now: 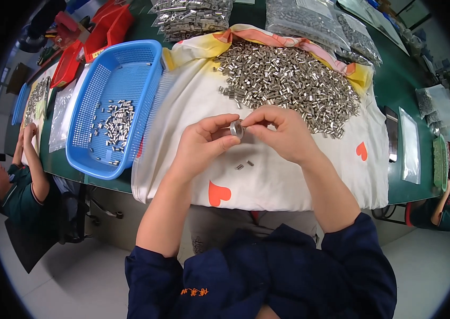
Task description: Assembling small metal pins or components into a circular metal housing at a workbench.
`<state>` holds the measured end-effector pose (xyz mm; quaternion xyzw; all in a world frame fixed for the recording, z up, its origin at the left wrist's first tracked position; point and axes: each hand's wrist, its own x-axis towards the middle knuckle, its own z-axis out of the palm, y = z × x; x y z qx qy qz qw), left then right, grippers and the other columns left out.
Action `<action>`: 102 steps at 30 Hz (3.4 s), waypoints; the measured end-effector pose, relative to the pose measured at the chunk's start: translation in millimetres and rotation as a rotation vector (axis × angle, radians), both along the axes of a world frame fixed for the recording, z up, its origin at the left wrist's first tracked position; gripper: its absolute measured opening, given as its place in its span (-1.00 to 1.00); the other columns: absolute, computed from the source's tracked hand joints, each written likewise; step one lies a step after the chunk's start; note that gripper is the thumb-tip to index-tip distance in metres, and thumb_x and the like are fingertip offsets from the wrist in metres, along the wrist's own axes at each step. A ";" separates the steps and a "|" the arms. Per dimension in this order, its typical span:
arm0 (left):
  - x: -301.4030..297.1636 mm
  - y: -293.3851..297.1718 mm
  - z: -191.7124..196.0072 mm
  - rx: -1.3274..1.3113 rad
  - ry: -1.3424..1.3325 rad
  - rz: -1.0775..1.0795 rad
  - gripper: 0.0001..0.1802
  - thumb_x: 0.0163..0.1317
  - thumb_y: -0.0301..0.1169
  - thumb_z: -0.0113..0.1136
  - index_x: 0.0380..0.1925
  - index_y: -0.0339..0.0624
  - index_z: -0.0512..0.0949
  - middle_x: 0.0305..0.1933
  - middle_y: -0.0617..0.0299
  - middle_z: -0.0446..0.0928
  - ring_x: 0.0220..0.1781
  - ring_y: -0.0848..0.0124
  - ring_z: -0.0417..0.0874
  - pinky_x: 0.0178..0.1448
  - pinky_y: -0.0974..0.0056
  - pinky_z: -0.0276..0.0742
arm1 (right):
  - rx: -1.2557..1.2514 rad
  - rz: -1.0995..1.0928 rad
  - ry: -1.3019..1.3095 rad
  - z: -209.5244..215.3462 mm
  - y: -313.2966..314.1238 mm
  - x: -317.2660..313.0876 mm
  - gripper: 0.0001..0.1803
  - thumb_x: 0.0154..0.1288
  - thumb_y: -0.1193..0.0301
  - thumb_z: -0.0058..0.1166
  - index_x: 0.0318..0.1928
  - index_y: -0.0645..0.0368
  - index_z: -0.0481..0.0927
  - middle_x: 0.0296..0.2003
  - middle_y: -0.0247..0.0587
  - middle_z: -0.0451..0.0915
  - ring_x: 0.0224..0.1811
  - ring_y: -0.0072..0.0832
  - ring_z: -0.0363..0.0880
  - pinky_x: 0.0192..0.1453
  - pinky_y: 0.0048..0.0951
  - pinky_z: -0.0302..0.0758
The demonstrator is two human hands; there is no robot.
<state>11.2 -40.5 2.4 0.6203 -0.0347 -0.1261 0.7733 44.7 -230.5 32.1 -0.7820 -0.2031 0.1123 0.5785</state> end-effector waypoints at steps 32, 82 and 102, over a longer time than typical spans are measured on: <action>2.0 1.8 -2.4 0.109 -0.037 0.045 -0.58 0.04 -0.61 0.20 -0.02 -0.28 0.48 -0.27 0.29 0.55 -0.22 0.60 0.53 -0.16 0.51 0.45 | -0.127 -0.046 -0.233 -5.6 10.4 -4.3 -0.92 0.01 0.51 0.10 -0.41 0.22 0.57 -0.45 -0.24 0.56 -0.40 -0.46 0.56 -0.31 -0.50 0.50; -2.5 2.4 -5.0 0.063 -0.007 0.057 -0.55 0.00 -0.72 0.19 -0.03 -0.36 0.46 -0.17 0.17 0.56 -0.15 0.49 0.57 -0.09 0.45 0.50 | -0.056 -0.042 -0.192 -12.2 9.3 -5.8 -0.94 0.01 0.56 0.10 -0.42 0.24 0.56 -0.50 -0.26 0.55 -0.48 -0.51 0.52 -0.36 -0.52 0.45; -2.5 2.2 -4.1 0.087 -0.017 0.062 -0.54 0.00 -0.74 0.18 -0.02 -0.35 0.45 -0.15 0.13 0.55 -0.13 0.45 0.58 -0.04 0.43 0.50 | 0.001 -0.105 0.057 -11.3 12.4 -7.6 -0.88 0.08 0.51 0.09 -0.32 0.23 0.59 -0.43 -0.27 0.60 -0.40 -0.58 0.55 -0.29 -0.57 0.47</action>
